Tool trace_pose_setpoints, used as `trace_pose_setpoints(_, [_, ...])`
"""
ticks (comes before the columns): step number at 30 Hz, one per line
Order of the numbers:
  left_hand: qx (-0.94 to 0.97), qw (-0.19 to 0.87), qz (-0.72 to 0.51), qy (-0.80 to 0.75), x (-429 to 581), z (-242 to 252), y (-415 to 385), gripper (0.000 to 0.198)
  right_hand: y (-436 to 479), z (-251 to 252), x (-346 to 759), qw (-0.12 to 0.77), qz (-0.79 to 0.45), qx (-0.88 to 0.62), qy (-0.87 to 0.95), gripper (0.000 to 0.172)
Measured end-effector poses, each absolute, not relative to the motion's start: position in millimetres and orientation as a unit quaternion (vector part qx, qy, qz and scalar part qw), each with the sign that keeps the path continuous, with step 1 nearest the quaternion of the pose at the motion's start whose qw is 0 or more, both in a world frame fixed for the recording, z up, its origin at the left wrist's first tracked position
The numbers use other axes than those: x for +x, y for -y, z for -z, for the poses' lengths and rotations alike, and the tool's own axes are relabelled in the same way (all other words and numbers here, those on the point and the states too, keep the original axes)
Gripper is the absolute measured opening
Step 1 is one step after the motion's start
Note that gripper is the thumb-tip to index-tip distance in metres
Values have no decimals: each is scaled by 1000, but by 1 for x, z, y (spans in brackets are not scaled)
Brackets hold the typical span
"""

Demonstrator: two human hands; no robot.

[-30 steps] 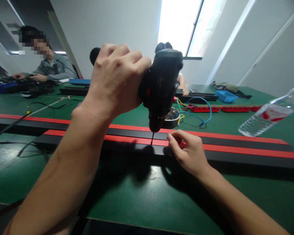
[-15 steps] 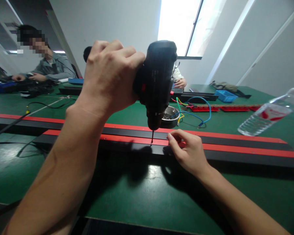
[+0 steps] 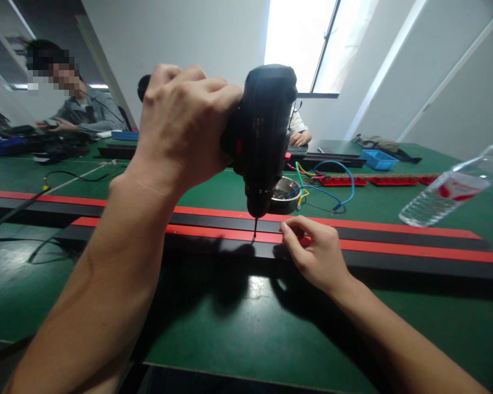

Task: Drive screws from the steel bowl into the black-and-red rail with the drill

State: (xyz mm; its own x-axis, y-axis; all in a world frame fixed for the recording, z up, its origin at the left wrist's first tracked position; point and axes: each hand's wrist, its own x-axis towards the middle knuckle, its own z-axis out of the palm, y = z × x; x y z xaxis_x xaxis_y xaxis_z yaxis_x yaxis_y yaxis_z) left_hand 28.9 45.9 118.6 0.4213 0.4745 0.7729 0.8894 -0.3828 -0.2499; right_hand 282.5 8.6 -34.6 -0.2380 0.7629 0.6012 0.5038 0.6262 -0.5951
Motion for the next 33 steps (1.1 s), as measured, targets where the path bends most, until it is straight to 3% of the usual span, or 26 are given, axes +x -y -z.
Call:
trace_pose_setpoints(7, [-752, 392, 244, 471, 31, -121, -43, 38, -8, 35, 281, 464, -146, -405, 774, 21])
trace_pose_setpoints(13, [-753, 399, 252, 458, 30, -122, -42, 27, -8, 34, 281, 461, -148, -405, 775, 21])
trace_pose_setpoints(33, [-766, 388, 250, 448, 34, -121, -38, 23, -7, 36, 278, 457, -161, -411, 772, 20])
